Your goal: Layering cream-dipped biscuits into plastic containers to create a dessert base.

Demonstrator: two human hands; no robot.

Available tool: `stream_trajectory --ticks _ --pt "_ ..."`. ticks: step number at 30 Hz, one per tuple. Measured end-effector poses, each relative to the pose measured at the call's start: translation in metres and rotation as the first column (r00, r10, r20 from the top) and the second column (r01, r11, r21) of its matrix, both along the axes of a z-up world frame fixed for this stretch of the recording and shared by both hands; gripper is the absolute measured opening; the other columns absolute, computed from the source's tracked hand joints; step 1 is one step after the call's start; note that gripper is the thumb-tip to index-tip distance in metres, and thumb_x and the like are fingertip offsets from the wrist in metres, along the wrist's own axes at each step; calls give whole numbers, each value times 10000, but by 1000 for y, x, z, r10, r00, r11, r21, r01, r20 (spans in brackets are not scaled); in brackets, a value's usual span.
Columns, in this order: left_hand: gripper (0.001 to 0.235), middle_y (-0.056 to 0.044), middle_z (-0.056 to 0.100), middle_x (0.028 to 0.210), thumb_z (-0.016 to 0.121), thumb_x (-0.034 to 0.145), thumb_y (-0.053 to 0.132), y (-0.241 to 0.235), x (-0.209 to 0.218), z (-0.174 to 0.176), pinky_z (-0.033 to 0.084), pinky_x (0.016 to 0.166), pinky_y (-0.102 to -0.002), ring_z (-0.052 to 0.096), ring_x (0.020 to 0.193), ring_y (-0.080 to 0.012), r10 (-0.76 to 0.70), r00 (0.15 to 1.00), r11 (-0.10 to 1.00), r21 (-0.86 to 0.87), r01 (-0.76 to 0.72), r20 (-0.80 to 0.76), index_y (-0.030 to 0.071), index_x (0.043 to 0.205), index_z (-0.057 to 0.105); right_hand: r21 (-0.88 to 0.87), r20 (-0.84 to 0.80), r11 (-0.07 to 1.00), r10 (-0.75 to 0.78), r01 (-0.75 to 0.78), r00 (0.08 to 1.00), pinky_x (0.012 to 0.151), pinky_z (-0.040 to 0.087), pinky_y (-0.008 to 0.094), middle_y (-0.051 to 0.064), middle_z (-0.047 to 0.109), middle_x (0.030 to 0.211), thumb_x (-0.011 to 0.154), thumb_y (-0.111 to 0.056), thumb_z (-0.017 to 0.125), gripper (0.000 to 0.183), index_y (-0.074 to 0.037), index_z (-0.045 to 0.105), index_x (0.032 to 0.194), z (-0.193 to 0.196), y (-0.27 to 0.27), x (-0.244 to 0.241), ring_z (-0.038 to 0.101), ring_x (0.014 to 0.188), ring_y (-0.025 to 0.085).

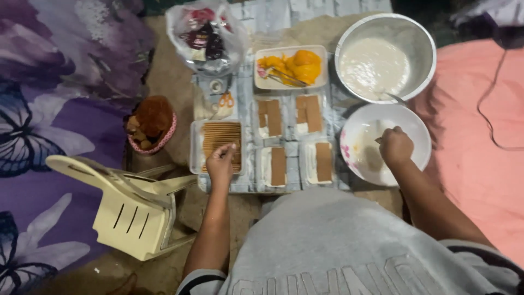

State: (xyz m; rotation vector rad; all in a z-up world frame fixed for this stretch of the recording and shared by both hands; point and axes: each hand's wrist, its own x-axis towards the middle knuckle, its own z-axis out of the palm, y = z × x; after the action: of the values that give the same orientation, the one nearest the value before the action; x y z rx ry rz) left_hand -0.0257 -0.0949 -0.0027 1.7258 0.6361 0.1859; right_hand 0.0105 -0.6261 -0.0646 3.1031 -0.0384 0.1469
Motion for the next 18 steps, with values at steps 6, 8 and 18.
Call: stream_trajectory --ticks 6,8,18 --pt "183 -42 695 730 822 914 240 40 -8 25 505 650 -300 610 660 -103 -4 1000 1000 6 4 -19 73 986 808 453 -93 874 239 -173 967 808 555 540 186 706 905 911 -232 795 186 -57 787 972 -23 131 83 711 913 458" --pt "208 -40 698 741 836 906 264 51 -12 35 504 664 -306 603 676 -106 8 1000 1000 -19 -8 -12 75 990 809 508 -144 838 310 -199 940 833 553 560 202 717 938 896 -198 786 166 -50 769 969 24 209 92 708 940 472" --pt "157 -4 649 711 853 849 168 125 -40 -4 430 617 -209 526 662 -68 115 993 983 -147 -108 39 49 939 804 153 -379 815 570 -558 729 786 615 414 48 773 844 888 -262 746 122 -151 788 857 -61 363 147 777 868 262"
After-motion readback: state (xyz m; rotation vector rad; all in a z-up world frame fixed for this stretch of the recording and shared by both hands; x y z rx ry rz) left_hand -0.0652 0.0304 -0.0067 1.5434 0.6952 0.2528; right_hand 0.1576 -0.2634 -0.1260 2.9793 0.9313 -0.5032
